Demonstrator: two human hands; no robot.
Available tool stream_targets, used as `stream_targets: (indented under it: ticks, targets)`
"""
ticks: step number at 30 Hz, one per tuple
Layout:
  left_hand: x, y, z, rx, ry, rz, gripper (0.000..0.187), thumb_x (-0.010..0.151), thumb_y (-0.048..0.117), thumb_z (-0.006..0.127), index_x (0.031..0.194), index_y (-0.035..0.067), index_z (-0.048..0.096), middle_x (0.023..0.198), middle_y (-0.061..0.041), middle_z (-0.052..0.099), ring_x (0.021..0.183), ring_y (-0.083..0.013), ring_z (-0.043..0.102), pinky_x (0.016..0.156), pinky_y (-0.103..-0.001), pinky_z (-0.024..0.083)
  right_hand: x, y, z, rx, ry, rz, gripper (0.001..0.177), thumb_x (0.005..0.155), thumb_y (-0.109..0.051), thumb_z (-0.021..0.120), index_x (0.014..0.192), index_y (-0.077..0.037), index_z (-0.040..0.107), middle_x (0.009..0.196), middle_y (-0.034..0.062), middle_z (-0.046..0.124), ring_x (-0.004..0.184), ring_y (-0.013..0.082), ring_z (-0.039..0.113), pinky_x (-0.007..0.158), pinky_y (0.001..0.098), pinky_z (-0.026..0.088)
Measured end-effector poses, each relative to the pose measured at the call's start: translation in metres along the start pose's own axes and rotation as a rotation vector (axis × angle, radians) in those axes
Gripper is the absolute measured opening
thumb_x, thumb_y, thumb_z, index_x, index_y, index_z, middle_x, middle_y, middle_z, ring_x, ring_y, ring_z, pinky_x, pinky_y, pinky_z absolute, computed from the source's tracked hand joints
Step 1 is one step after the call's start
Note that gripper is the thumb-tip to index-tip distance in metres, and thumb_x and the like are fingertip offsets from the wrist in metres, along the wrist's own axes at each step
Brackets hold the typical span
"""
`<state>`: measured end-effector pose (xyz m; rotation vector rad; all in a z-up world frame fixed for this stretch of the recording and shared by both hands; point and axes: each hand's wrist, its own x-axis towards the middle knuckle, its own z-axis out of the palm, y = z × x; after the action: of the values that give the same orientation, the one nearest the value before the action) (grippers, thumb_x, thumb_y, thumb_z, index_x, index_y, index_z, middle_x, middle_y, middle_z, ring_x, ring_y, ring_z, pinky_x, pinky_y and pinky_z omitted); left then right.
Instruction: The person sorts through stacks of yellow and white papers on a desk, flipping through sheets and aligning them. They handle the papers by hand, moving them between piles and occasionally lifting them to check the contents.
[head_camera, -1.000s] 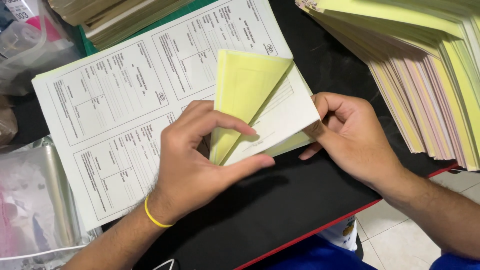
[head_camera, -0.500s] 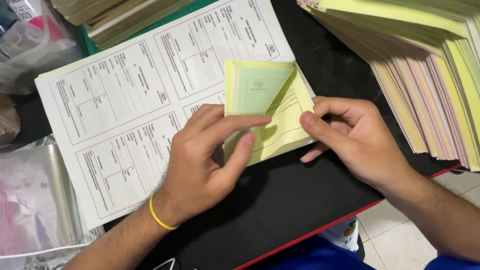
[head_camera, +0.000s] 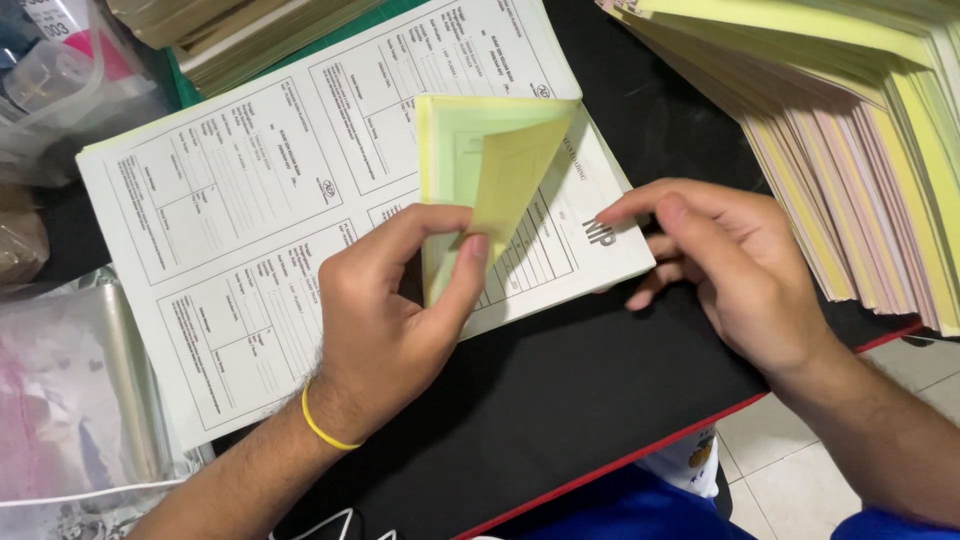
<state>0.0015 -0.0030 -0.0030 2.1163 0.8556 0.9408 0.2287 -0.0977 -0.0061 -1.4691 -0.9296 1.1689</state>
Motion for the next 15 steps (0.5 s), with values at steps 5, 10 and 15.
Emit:
stream_targets:
  ticks: [5, 10, 15]
  targets:
    - [-0.005, 0.008, -0.001, -0.079, 0.126, -0.104, 0.012, 0.104, 0.009, 0.061, 0.115, 0.006, 0.058, 0.072, 0.003, 0.045, 0.055, -0.0054, 0.035, 0.050, -0.021, 0.032, -0.004, 0.005, -0.007, -0.237, 0.248, -0.346, 0.030, 0.112, -0.005, 0.045, 0.103, 0.014, 0.067, 0.091, 0.0183, 0.055, 0.061, 0.0206, 0.053, 0.050, 0.0254, 0.038]
    - [-0.014, 0.017, -0.019, 0.124, 0.120, 0.325, 0.045, 0.118, -0.004, 0.055, 0.152, -0.007, 0.026, 0.120, -0.024, 0.076, 0.081, -0.0192, 0.078, 0.075, -0.026, 0.065, -0.005, -0.001, -0.018, 0.285, -0.110, 0.039, 0.050, 0.105, -0.028, 0.044, 0.124, 0.013, 0.065, 0.097, 0.0302, 0.072, 0.068, 0.0352, 0.071, 0.057, 0.0365, 0.059]
    - [-0.032, 0.049, -0.015, 0.392, -0.029, 0.913, 0.028, 0.112, -0.001, 0.064, 0.133, -0.010, 0.048, 0.129, -0.028, 0.064, 0.091, -0.0296, 0.078, 0.081, -0.036, 0.070, -0.027, -0.009, -0.027, 0.396, -0.250, 0.134, 0.071, 0.098, -0.051, 0.045, 0.138, 0.006, 0.060, 0.123, 0.0276, 0.072, 0.102, 0.0426, 0.074, 0.082, 0.0497, 0.061]
